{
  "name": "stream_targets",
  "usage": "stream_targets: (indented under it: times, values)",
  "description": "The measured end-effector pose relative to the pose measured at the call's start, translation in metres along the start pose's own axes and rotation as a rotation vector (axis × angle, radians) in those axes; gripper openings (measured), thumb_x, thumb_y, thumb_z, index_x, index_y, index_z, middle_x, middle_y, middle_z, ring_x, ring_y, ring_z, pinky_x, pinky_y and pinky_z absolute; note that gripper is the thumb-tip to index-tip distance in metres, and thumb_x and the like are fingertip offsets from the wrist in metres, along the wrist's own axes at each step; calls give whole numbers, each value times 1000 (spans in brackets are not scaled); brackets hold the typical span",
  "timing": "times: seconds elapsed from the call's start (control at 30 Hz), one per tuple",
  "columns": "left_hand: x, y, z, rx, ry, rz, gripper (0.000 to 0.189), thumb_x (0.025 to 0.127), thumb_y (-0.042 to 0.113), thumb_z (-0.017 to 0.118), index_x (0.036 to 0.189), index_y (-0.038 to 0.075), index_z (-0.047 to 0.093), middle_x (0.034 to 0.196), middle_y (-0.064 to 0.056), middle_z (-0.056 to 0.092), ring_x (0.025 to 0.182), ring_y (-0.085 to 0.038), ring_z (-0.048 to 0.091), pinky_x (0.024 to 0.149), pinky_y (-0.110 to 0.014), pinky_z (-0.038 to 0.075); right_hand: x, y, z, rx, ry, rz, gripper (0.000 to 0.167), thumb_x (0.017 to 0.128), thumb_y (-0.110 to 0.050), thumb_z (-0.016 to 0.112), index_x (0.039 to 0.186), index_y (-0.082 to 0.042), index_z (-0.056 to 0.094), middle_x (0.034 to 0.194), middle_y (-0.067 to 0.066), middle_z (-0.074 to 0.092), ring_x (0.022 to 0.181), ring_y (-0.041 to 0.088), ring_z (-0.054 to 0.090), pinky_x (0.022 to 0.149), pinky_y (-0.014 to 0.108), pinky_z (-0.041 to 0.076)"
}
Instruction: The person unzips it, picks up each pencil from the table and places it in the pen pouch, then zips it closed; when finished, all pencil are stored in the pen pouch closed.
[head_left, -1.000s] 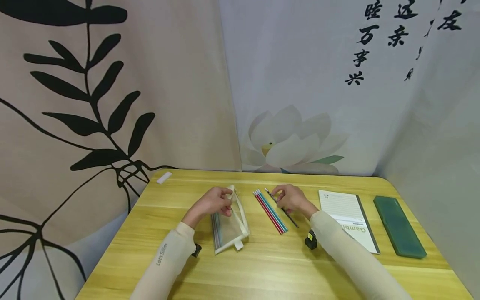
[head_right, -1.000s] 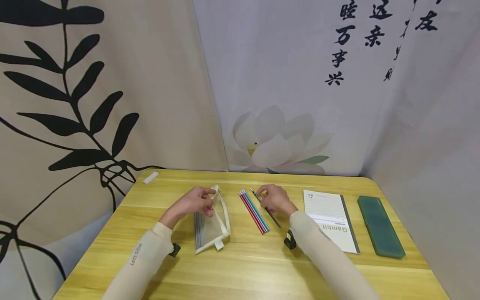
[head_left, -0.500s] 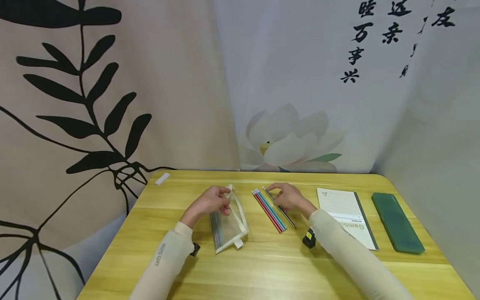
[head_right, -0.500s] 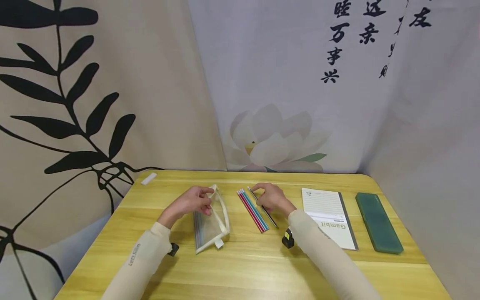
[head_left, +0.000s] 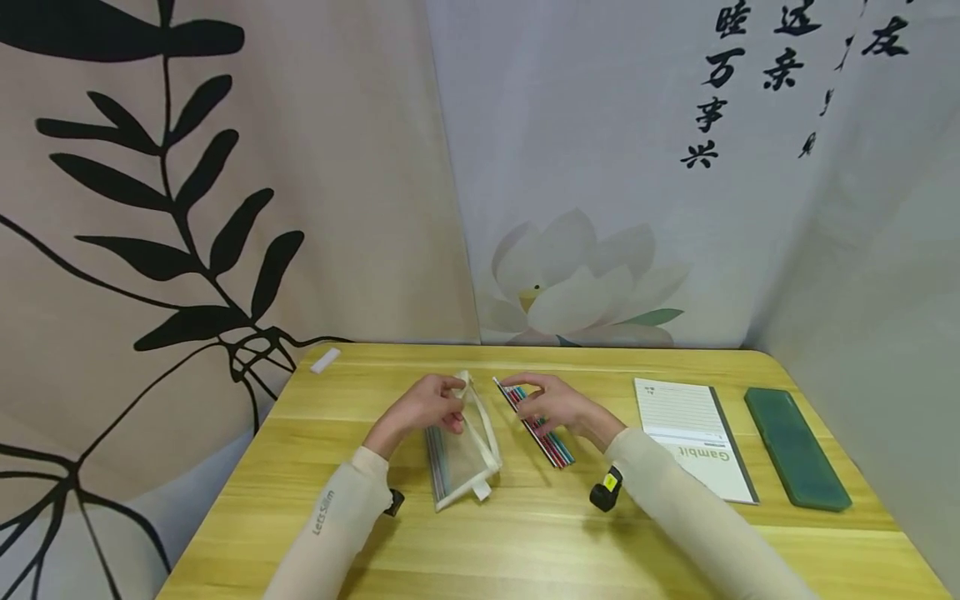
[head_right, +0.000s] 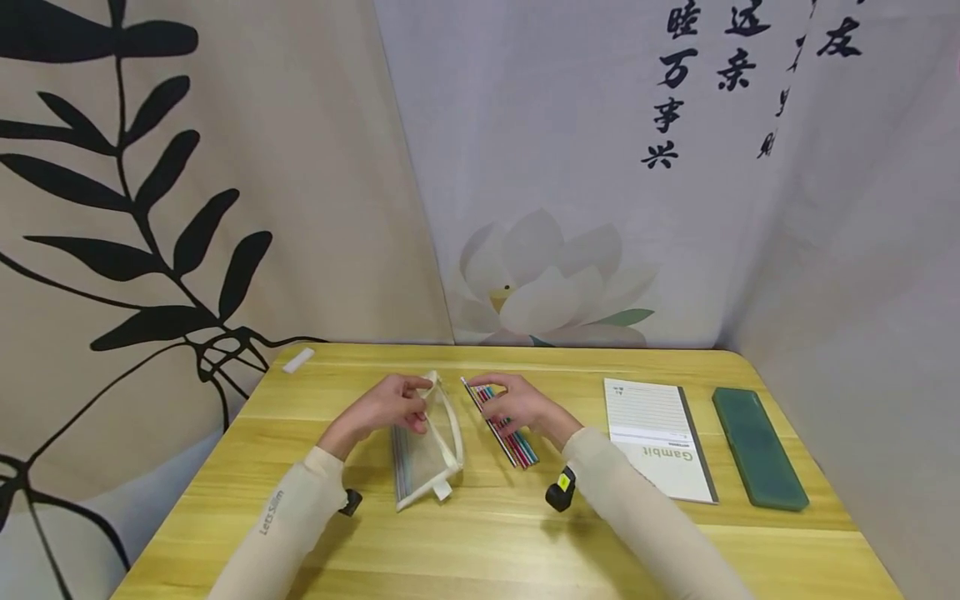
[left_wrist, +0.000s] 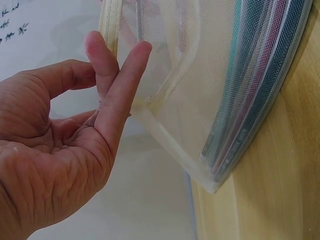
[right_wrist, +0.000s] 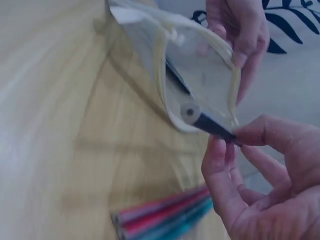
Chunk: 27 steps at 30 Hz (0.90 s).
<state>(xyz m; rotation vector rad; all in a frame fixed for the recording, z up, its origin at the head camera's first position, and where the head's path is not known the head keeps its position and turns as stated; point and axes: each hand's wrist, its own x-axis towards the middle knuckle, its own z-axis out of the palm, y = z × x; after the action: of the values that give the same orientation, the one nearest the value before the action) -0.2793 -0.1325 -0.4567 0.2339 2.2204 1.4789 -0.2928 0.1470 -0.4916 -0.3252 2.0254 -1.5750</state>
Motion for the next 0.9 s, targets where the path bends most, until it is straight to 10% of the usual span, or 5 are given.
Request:
stream_targets:
  times: [0.27,0.9]
  values:
    - [-2,1,1,29,-6,29,59,101,3,57,156,-11,41,86,-11,69,66,-14,72,78,-38,69,11,-6,27,74,-60,20,61,97,-3,64,155,-19,53,79,0,58,67,16,52,57,30,55]
    - [-4,7,13,4,-47,40,61,101,2,55,157,-12,37,84,-8,66,66,-14,71,82,-44,68,30,-16,52,173,81,101,64,89,-1,69,150,-19,56,105,10,70,88,20,69,64,30,63]
